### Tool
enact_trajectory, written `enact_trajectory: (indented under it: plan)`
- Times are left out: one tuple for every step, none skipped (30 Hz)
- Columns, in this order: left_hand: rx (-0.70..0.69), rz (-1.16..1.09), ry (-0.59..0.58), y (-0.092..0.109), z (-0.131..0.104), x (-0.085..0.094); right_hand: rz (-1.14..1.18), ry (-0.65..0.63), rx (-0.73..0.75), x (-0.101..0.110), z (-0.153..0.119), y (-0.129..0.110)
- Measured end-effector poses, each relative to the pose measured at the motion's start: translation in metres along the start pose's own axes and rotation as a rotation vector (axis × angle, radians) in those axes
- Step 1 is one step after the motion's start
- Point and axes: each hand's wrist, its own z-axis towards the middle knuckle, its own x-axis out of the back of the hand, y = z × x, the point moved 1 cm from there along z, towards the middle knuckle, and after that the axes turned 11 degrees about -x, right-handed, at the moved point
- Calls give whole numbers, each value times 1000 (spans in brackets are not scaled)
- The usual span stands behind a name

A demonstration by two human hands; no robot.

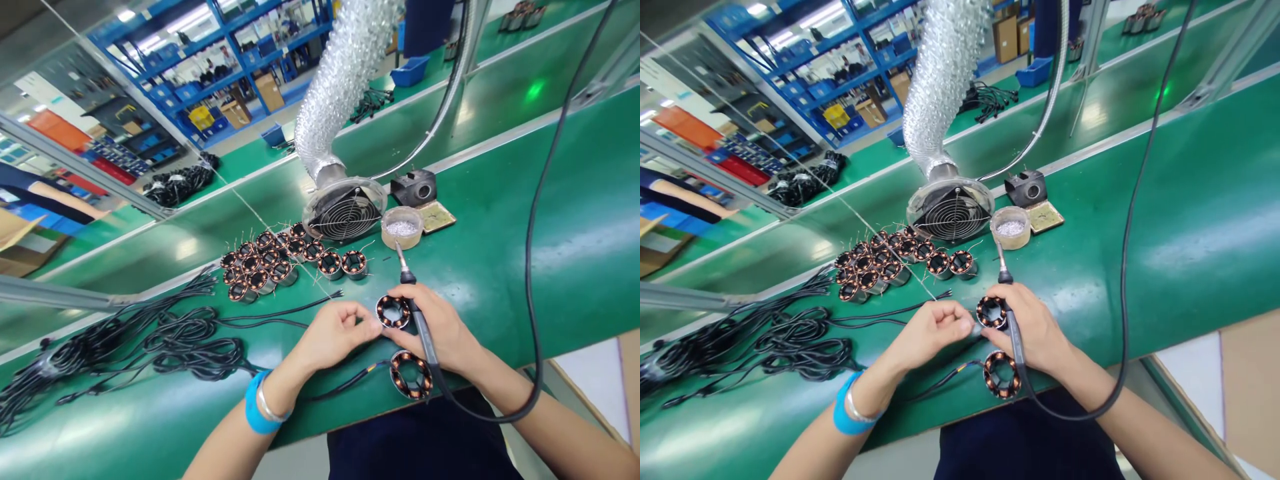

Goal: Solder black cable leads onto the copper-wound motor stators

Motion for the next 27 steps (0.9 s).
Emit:
enact_trajectory:
  plan:
    - [11, 40, -7, -2, -4, 0, -1, 0, 5, 0, 0, 0]
    - [17, 52, -3, -4, -7, 0, -3, 3, 9, 0, 0, 0]
    - [16, 32, 9, -6, -9, -1, -7, 4, 12, 0, 0, 0]
    - [10, -15, 21, -6, -10, -2, -12, 5, 13, 0, 0, -1]
    - [4, -74, 16, -7, -10, -4, -17, 8, 14, 1, 0, -1]
    - [2, -122, -7, -7, -10, -6, -21, 16, 12, 1, 0, -1]
    - [3, -137, -37, -7, -10, -7, -26, 27, 7, 1, 0, -1]
    - [6, -99, -61, -7, -10, -8, -31, 39, -3, 2, 0, 0]
    - [8, -2, -75, -7, -11, -8, -36, 51, -14, 2, 0, 1]
    - [3, 142, -77, -8, -12, -7, -41, 62, -28, 2, -1, 3]
    - [-12, 306, -69, -8, -14, -6, -47, 70, -42, 3, -1, 4]
    - [-37, 460, -59, -9, -16, -5, -52, 77, -54, 4, -2, 6]
    - [-67, 575, -52, -10, -18, -4, -55, 79, -60, 5, -2, 7]
    - [-91, 627, -49, -10, -20, -2, -54, 77, -61, 7, -2, 7]
    - [-104, 608, -44, -9, -22, -1, -46, 74, -57, 9, -2, 6]
    - [-104, 529, -34, -8, -23, 0, -29, 76, -47, 12, -2, 4]
    - [-94, 413, -21, -6, -24, 1, -5, 83, -38, 15, -2, 0]
    - [-85, 285, -8, -3, -24, 1, 32, 90, -35, 18, -1, -6]
    - [-84, 173, 1, 1, -25, 0, 88, 90, -35, 20, 0, -12]
    - [-93, 95, 6, 5, -24, -1, 160, 88, -37, 22, 2, -20]
    - [-110, 58, 10, 8, -24, -2, 237, 83, -36, 23, 4, -27]
    - [-128, 49, 11, 11, -23, -3, 303, 79, -35, 24, 6, -34]
    - [-144, 46, 11, 13, -21, -3, 351, 78, -31, 24, 8, -40]
    - [-157, 34, 7, 14, -19, -3, 377, 81, -22, 24, 10, -45]
    - [-166, 8, -2, 15, -16, -2, 380, 86, -16, 23, 12, -48]
    - [-177, -25, -18, 15, -13, 1, 373, 83, -12, 22, 14, -51]
    - [-190, -52, -32, 15, -10, 4, 367, 72, -8, 21, 16, -52]
